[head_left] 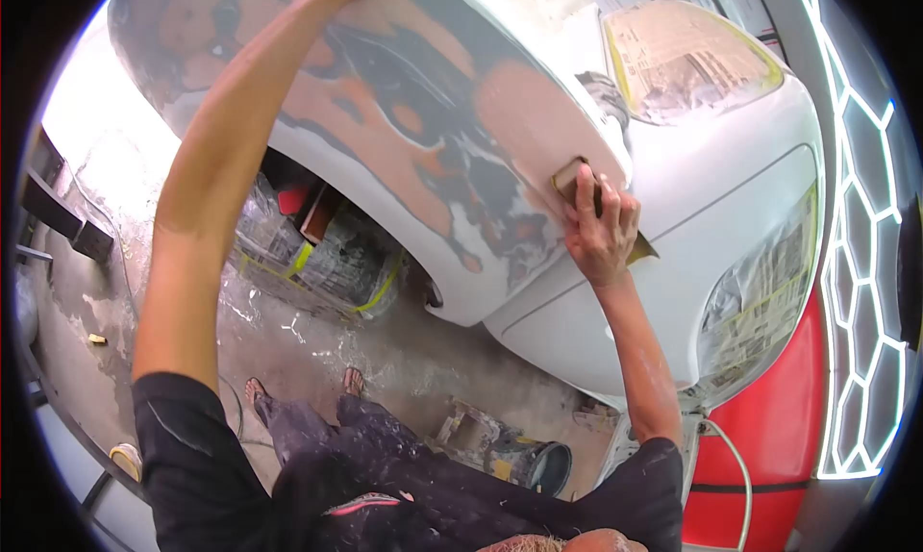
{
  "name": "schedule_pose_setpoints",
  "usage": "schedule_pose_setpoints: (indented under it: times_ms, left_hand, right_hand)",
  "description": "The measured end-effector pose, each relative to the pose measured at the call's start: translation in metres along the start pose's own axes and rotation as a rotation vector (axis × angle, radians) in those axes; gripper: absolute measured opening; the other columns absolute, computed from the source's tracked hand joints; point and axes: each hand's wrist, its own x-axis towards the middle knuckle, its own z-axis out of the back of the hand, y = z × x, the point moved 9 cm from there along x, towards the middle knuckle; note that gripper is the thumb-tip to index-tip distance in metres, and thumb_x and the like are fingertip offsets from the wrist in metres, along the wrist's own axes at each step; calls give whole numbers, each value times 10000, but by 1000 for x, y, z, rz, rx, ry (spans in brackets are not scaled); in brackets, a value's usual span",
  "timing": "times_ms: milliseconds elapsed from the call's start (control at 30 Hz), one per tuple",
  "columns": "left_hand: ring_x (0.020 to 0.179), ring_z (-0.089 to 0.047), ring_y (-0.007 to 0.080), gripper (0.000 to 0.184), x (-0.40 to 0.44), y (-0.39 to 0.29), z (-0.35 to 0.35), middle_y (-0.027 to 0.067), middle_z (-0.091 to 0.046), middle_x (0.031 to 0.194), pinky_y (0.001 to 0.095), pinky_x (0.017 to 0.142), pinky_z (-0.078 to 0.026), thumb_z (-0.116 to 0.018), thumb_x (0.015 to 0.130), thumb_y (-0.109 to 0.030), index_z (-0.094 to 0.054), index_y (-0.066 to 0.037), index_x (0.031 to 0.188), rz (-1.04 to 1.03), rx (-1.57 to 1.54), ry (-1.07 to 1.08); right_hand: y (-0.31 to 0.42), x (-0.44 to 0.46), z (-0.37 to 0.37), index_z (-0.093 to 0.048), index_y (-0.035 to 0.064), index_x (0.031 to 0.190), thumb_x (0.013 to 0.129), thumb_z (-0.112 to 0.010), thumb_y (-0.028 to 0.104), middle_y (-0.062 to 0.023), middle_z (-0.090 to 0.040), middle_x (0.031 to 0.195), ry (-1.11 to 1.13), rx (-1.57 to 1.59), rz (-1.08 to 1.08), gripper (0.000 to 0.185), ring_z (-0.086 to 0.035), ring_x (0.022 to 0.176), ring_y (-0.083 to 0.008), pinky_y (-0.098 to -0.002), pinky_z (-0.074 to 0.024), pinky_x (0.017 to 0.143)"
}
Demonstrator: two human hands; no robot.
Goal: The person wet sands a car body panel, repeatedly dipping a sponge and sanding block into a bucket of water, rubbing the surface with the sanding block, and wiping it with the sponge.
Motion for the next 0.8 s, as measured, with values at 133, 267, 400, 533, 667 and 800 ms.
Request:
schedule_pose_setpoints:
  times_ms: [133, 267, 400, 533, 667, 800]
  left_hand:
    - [837, -741, 426, 618, 2, 8, -3, 259, -743, 830, 497, 783, -584, -748, 849, -606, -753, 12, 844, 39, 7, -12]
    - [817, -743, 408, 602, -1, 3, 8, 237, -750, 830, 470, 764, -589, -750, 853, -602, -758, 0, 849, 14, -103, 89]
    - [770, -738, 392, 586, -3, -2, 0, 211, -746, 790, 453, 733, -586, -740, 872, -594, -744, -14, 790, 21, -146, 230]
    - [739, -730, 394, 589, -5, -8, 11, 205, -731, 744, 470, 709, -575, -729, 883, -591, -727, -19, 742, -38, -35, 7]
    - [764, -721, 420, 584, 0, -2, 5, 243, -715, 765, 488, 707, -568, -737, 876, -583, -723, -9, 776, -6, -65, 57]
    - [705, -732, 371, 555, -4, -9, 11, 196, -725, 714, 460, 688, -572, -738, 889, -552, -728, -27, 711, -39, -97, 26]
  right_hand:
    - [54, 160, -22, -622, 67, 1421, 951, -648, 210, -89, -599, 1073, -83, 39, -21, 492, -580, 956, -245, -402, -473, 840]
    - [78, 227, -38, -572, 108, 1456, 897, -734, 214, -93, -608, 1040, -303, 139, -23, 592, -568, 919, -277, -420, -474, 817]
    - [58, 116, -19, -574, 151, 1497, 914, -734, 223, -62, -643, 1138, -139, 94, 12, 609, -595, 996, -262, -399, -478, 875]
    - [10, -4, 8, -685, 78, 1379, 926, -733, 237, -107, -642, 1199, -9, -9, -8, 482, -604, 1022, -238, -380, -475, 885]
    - [39, 74, -3, -666, 56, 1391, 916, -699, 178, -101, -631, 1141, -113, -27, -24, 491, -613, 979, -240, -387, -475, 843]
    - [89, 213, -38, -582, 50, 1452, 925, -580, 127, -83, -603, 1072, -193, 27, -26, 533, -592, 995, -234, -375, -481, 831]
